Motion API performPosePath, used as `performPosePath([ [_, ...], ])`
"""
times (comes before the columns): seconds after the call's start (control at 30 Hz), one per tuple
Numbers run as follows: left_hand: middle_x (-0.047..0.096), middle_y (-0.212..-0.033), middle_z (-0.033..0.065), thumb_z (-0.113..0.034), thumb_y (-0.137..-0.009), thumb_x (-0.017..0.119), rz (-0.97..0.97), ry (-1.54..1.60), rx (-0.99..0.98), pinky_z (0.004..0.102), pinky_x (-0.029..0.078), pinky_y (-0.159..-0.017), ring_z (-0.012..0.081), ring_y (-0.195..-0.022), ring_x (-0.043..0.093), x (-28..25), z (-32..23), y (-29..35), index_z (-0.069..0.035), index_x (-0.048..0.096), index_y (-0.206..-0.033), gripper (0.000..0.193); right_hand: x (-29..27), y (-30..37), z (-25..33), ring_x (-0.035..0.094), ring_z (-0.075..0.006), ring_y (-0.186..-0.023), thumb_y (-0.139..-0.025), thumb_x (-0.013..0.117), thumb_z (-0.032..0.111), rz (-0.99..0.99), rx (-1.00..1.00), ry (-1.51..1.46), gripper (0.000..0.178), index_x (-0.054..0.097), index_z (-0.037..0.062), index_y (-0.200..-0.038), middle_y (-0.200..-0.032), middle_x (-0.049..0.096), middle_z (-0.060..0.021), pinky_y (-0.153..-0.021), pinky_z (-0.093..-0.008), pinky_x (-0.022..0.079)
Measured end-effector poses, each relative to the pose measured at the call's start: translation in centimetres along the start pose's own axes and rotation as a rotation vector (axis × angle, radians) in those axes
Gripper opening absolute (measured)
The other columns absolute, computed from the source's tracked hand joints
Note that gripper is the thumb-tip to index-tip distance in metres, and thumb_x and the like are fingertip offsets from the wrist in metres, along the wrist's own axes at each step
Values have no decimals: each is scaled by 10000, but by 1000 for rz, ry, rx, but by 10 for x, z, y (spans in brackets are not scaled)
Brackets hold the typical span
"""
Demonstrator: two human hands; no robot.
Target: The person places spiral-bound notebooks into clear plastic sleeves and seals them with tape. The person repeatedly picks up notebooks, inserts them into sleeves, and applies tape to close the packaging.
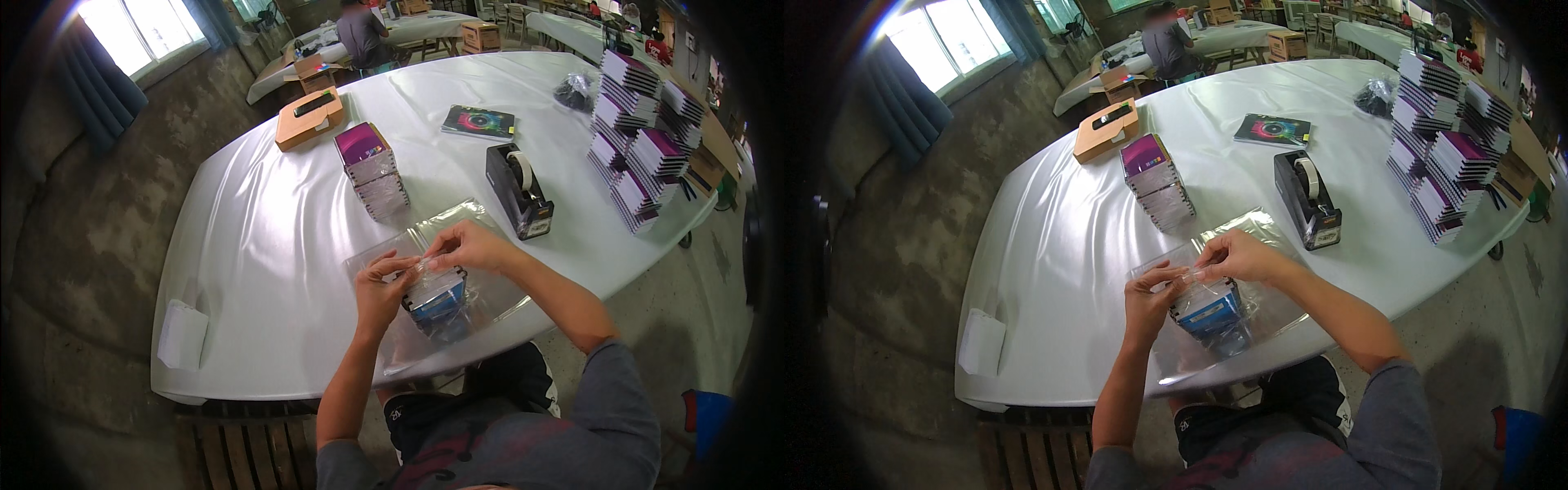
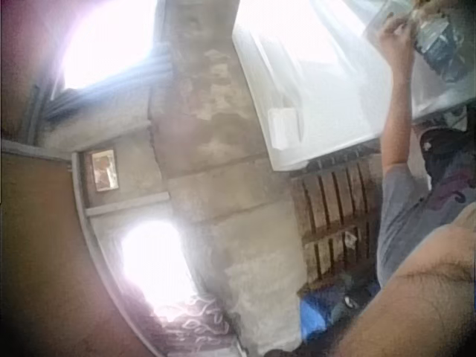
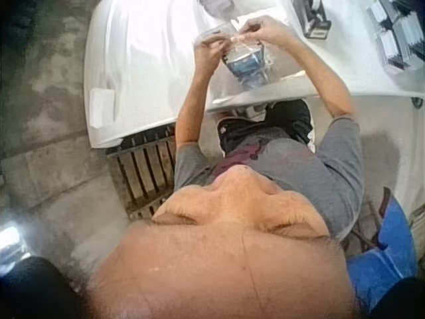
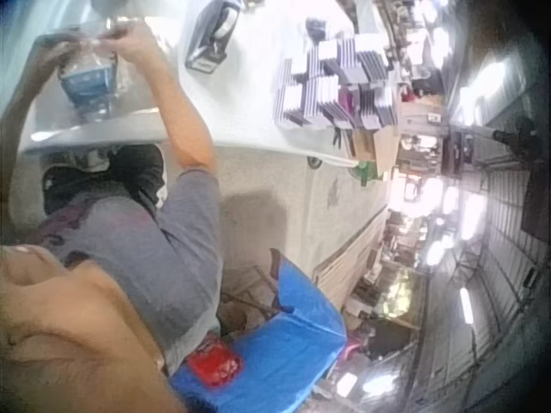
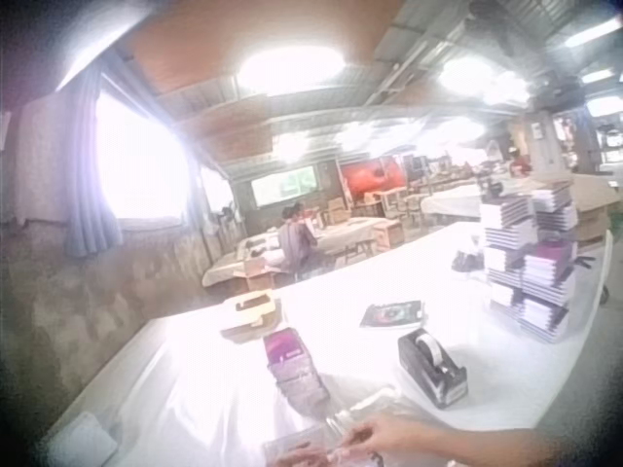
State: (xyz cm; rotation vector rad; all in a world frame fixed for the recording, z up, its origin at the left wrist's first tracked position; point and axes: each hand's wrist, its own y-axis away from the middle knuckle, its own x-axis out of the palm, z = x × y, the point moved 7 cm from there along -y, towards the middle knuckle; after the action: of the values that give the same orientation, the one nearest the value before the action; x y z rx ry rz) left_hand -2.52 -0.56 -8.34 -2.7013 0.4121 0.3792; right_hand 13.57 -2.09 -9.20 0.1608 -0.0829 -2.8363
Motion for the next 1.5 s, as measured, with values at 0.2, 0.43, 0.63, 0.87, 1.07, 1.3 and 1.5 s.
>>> performPosePath([
  [0.2,698,-972,70,-108,-694,737,-57,-478,213,414,304,-985,253,-1212,486,1,-37,14,-83,481,-1309,667,16,35,56,585,-179,-1001,-721,714,155,-328,-389,864,139,666,69,-819,-1014,617,-37,-936,-411,385],
  [0.43,673,-1075,72,-250,-645,815,109,-472,144,450,157,-990,220,-1268,440,4,-52,31,-73,23,-1457,1148,51,47,67,468,-179,-1154,-736,606,141,-415,-687,1389,88,651,89,-790,-1171,520,-37,-963,-554,298],
  [0.63,662,-1107,-14,-274,-703,770,84,-641,273,470,186,-939,182,-1262,438,10,-47,43,-112,345,-1377,813,72,60,55,480,-172,-1124,-717,606,151,-254,-662,1651,158,673,83,-843,-1134,524,-42,-964,-561,289],
  [0.87,652,-1128,-7,-179,-754,717,-7,-759,410,456,198,-928,141,-1140,545,16,-55,59,-169,665,-1084,334,17,86,74,560,-207,-1022,-706,666,135,-147,-349,1140,263,678,168,-967,-1044,594,-36,-903,-427,403],
  [1.07,656,-1117,6,-170,-754,712,-38,-741,469,398,245,-889,140,-1012,598,24,-66,62,-152,676,-1064,312,-188,114,-10,569,-287,-984,-829,626,386,-1040,40,935,373,592,100,-1067,-1062,590,-116,-794,-399,454],
  [1.3,660,-1108,12,-183,-759,709,-44,-718,455,357,269,-862,134,-971,603,19,-62,61,-155,681,-1057,301,-209,89,-90,503,-164,-812,-801,604,579,-858,447,96,440,637,158,-926,-956,599,-41,-669,-320,323],
  [1.5,661,-1106,12,-207,-769,701,-34,-736,464,354,267,-859,133,-956,602,19,-64,60,-160,683,-1053,289,-190,86,-86,511,-198,-906,-782,673,433,-792,232,-347,338,665,96,-817,-945,604,-44,-812,-397,395],
])
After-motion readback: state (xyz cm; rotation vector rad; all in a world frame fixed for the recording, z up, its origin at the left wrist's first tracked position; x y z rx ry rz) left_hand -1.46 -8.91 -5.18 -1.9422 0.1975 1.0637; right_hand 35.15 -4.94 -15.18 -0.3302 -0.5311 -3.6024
